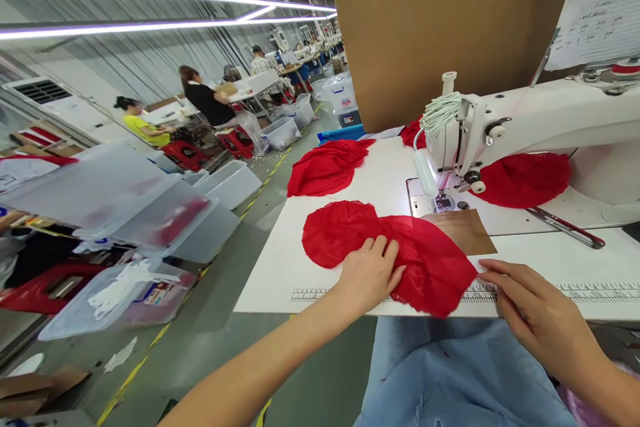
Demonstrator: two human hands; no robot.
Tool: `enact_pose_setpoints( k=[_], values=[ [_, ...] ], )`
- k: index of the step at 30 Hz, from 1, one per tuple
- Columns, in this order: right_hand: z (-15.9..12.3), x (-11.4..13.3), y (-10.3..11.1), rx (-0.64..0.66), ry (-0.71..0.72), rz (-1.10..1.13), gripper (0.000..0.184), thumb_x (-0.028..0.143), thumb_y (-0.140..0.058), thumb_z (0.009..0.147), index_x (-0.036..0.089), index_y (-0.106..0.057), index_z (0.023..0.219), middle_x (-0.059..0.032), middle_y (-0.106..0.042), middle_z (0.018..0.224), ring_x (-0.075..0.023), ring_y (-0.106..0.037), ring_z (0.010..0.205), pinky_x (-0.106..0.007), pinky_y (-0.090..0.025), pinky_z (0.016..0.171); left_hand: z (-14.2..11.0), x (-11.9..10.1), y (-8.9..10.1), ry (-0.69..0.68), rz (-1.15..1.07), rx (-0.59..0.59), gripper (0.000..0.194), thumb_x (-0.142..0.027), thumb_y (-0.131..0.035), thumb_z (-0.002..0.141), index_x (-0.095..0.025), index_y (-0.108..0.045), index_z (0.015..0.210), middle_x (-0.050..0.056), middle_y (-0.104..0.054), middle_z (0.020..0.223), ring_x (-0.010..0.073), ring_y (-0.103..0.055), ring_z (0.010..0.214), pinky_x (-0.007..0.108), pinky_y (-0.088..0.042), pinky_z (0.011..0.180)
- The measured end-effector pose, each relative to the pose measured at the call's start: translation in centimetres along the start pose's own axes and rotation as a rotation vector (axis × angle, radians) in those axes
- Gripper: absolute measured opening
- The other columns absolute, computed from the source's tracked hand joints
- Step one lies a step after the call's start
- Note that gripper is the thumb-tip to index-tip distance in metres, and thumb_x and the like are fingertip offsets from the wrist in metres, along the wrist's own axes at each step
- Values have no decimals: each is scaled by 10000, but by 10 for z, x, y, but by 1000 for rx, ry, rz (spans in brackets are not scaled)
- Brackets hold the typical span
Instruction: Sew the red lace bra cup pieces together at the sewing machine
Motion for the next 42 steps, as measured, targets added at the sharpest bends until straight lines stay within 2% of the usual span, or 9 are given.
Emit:
enact_pose_setpoints(
  k=[6,10,17,23,26,30,34,38,42],
  values=[
    [11,32,-4,57,278,168,299,238,-560,1005,208,-664,1284,-89,-721,1281,-229,-677,1150,-345,-581,935,-13,-3,-7,-183,-84,-271,505,-461,-468,1033,-139,-517,1419,159,-650,1132,276,-645,940,417,-590,760],
    [11,55,-21,108,444,126,342,277,-533,1012,200,-650,1324,-84,-714,1317,-225,-675,1178,-339,-590,894,-15,28,-9,-90,-132,-436,411,-226,-320,1061,-76,-581,1340,199,-647,1200,271,-639,1095,425,-567,934],
    [2,16,-23,155,336,120,133,274,-561,941,277,-689,977,-47,-763,1151,-257,-709,997,-403,-530,820,-41,68,-34,12,-90,-271,434,-339,-460,1051,-187,-555,1446,187,-575,1441,328,-579,1305,531,-509,1067],
    [5,-11,-9,166,222,95,121,301,-553,964,327,-671,976,-36,-743,1191,-325,-701,1028,-512,-517,840,-64,65,-22,-65,-110,-357,355,-275,-466,1045,-198,-635,1347,185,-593,1404,332,-572,1296,601,-459,1087],
    [15,-7,-12,128,250,76,230,323,-498,1004,325,-661,1167,-37,-722,1267,-299,-719,1000,-488,-559,824,-66,52,-11,-100,-175,-422,311,-206,-410,1046,-168,-690,1176,154,-678,1198,260,-648,1096,458,-552,936],
    [31,2,-24,172,304,4,364,421,-418,1051,257,-656,1273,-66,-725,1268,-258,-747,934,-383,-618,674,-63,30,-12,-93,-278,-313,265,-206,-424,1039,-173,-679,974,67,-685,894,196,-644,790,337,-528,695],
    [33,17,-31,170,333,14,379,448,-415,1062,231,-679,1226,-85,-747,1206,-252,-761,921,-356,-649,674,-56,20,-16,64,-399,-208,181,-306,-523,1021,-188,-657,994,48,-692,903,211,-665,828,346,-520,718],
    [25,39,-31,164,233,145,377,436,-417,1071,226,-628,1303,-103,-708,1298,-244,-753,1027,-324,-670,760,-46,12,-16,217,-477,-115,383,-553,-604,958,-178,-644,1025,73,-694,955,271,-669,906,427,-526,809],
    [26,50,-32,241,162,379,315,384,-462,1062,294,-596,1333,-48,-718,1296,-206,-726,1112,-242,-643,843,-37,6,-14,269,-527,-85,309,-457,-682,919,-179,-620,1038,94,-681,1044,299,-643,990,462,-507,875]
  ],
)
Point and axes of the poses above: each hand's wrist, its own z-axis towards the middle knuckle, its own y-axis out of the back of the hand, x = y × z, the point moved 5 cm from there along z, towards the middle knuckle
